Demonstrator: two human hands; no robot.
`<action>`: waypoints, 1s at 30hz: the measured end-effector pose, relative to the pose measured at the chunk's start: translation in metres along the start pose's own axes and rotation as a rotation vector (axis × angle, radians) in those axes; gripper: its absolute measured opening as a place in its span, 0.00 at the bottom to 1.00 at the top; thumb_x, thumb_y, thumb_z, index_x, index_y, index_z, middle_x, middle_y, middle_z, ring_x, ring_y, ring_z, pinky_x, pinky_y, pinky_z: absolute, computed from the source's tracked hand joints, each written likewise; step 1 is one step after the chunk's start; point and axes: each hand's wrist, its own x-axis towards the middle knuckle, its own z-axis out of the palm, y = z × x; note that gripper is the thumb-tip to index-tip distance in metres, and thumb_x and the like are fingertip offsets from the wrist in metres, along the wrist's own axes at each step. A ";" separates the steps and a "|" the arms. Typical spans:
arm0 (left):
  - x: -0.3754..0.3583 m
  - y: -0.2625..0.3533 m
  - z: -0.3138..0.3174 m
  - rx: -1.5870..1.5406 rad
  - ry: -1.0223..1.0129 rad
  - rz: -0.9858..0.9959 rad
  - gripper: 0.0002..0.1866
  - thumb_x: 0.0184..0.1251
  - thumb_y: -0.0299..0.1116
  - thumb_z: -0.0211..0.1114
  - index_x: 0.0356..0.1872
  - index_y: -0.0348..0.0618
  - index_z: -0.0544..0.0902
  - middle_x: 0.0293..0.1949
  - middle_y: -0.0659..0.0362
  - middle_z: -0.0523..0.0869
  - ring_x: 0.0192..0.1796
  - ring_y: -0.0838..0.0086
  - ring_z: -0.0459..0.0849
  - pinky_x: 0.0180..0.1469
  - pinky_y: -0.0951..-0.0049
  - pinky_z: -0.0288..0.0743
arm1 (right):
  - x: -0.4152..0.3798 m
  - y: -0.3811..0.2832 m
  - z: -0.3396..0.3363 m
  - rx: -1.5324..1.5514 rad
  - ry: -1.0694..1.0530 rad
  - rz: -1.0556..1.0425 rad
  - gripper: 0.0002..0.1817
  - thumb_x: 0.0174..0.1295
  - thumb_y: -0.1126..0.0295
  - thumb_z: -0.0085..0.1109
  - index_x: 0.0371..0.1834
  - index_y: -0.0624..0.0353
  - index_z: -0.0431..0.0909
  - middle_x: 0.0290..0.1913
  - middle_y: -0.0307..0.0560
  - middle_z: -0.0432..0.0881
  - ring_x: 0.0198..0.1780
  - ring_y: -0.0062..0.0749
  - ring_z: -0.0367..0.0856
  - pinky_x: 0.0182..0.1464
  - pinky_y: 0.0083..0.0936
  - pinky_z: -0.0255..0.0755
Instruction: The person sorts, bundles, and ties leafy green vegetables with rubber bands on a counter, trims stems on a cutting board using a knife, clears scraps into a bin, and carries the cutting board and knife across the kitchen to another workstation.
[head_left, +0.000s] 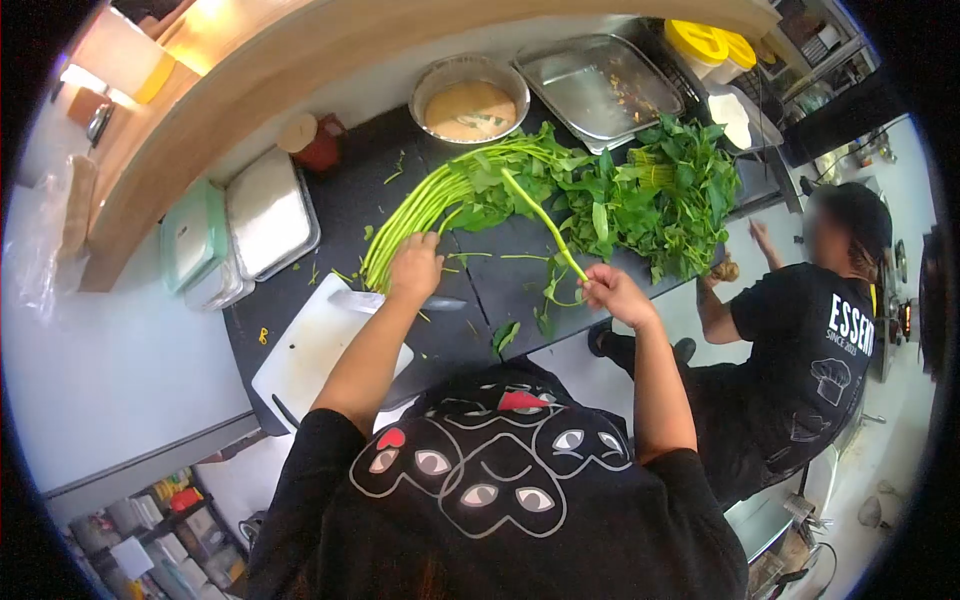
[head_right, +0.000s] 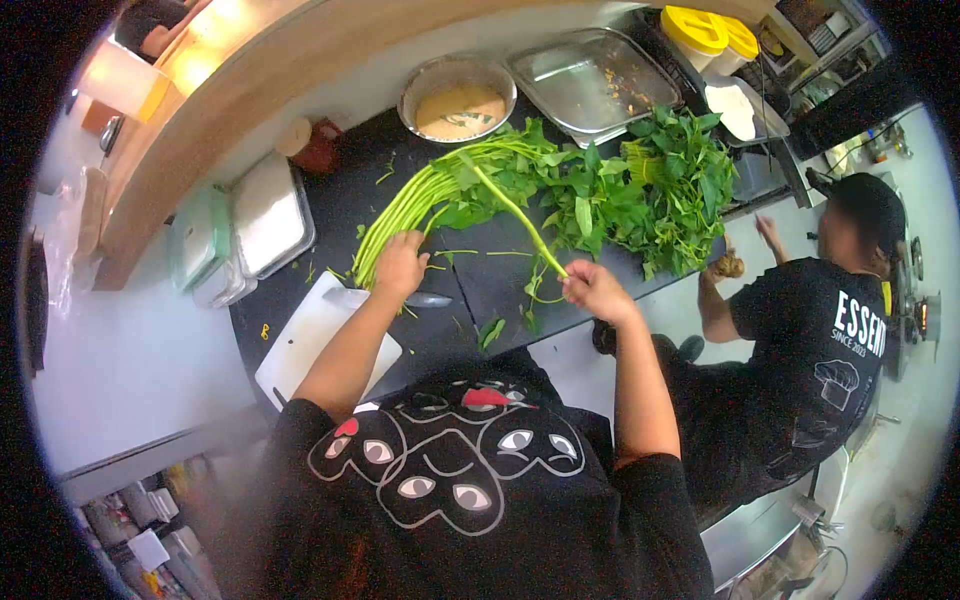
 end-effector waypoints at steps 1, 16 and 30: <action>-0.001 0.002 0.002 -0.040 -0.020 0.064 0.21 0.49 0.32 0.67 0.47 0.43 0.74 0.42 0.52 0.75 0.49 0.57 0.74 0.52 0.62 0.70 | -0.002 0.004 -0.002 -0.018 0.042 0.003 0.06 0.61 0.72 0.51 0.38 0.60 0.74 0.25 0.34 0.74 0.26 0.17 0.71 0.30 0.16 0.67; -0.041 0.109 0.012 -0.067 -0.575 0.120 0.54 0.29 0.50 0.79 0.63 0.45 0.62 0.52 0.46 0.65 0.57 0.53 0.67 0.56 0.61 0.68 | 0.042 0.032 0.022 -0.813 0.308 -0.229 0.27 0.52 0.71 0.55 0.59 0.51 0.65 0.46 0.61 0.73 0.48 0.54 0.73 0.49 0.41 0.70; -0.035 0.109 0.090 -0.858 -0.349 -0.348 0.19 0.42 0.24 0.69 0.41 0.35 0.79 0.28 0.52 0.82 0.33 0.68 0.83 0.37 0.73 0.74 | 0.036 0.027 0.072 -0.988 0.042 -0.141 0.55 0.34 0.45 0.71 0.66 0.55 0.55 0.53 0.53 0.64 0.53 0.48 0.68 0.52 0.38 0.68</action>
